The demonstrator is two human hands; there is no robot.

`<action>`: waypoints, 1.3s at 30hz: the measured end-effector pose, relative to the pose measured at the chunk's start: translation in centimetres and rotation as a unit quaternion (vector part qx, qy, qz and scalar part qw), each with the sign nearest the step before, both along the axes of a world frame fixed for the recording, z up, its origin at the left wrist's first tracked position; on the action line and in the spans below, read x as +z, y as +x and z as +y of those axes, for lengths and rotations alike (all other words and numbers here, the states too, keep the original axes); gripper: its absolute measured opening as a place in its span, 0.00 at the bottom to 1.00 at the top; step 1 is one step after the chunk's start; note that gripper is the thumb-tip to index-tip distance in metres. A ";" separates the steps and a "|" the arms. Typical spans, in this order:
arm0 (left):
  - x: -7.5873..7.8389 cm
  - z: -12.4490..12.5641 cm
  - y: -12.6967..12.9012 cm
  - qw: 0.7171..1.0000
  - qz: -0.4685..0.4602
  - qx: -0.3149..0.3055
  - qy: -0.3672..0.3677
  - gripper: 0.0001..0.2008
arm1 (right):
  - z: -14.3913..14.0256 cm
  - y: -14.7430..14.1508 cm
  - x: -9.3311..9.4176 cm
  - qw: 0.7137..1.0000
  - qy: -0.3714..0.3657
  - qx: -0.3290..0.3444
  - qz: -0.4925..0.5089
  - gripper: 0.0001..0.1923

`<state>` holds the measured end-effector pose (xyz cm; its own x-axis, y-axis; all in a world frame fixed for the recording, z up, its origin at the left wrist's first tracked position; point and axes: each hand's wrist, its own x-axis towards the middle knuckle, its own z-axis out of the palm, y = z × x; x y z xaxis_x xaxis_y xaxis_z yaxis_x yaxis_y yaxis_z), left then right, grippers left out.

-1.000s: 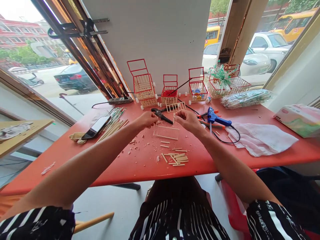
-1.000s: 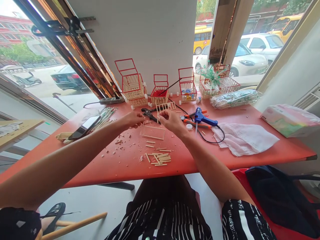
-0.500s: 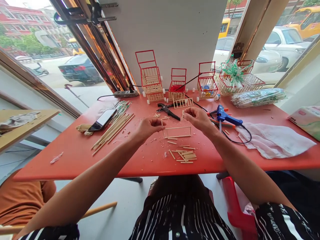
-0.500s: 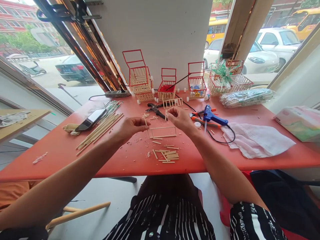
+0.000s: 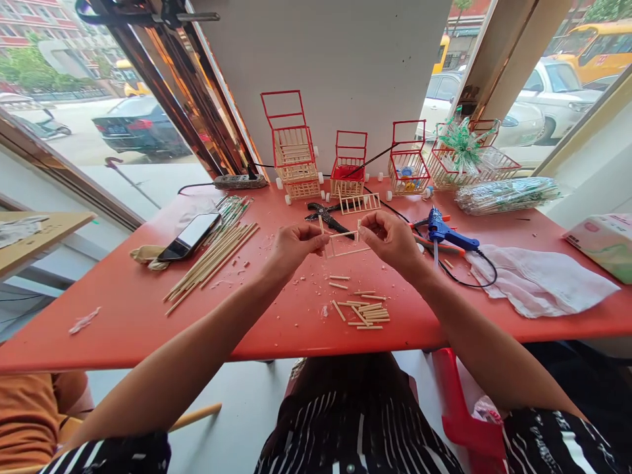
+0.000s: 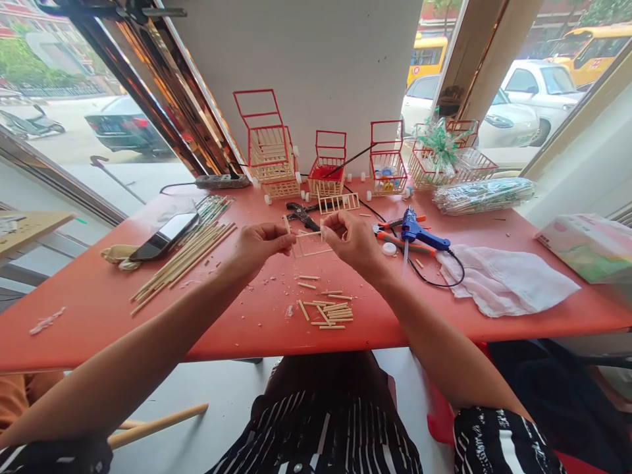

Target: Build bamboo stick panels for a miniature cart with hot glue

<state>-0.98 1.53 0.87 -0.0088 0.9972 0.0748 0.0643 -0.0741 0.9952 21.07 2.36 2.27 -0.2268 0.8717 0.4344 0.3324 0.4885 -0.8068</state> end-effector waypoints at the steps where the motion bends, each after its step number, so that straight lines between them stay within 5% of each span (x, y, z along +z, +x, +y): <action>1: 0.2 0.4 0.3 1.000 -0.016 -0.009 -0.003 0.21 | -0.1 0.0 0.0 1.000 0.004 -0.005 0.001 0.08; 8: 0.1 1.5 1.9 0.994 -0.097 -0.045 0.006 0.23 | 0.5 -0.1 -1.3 0.998 -0.029 -0.038 -0.032 0.09; 39: -0.5 1.8 2.3 0.992 -0.109 -0.059 -0.015 0.13 | 0.5 -0.8 -2.3 0.991 -0.036 -0.097 -0.084 0.08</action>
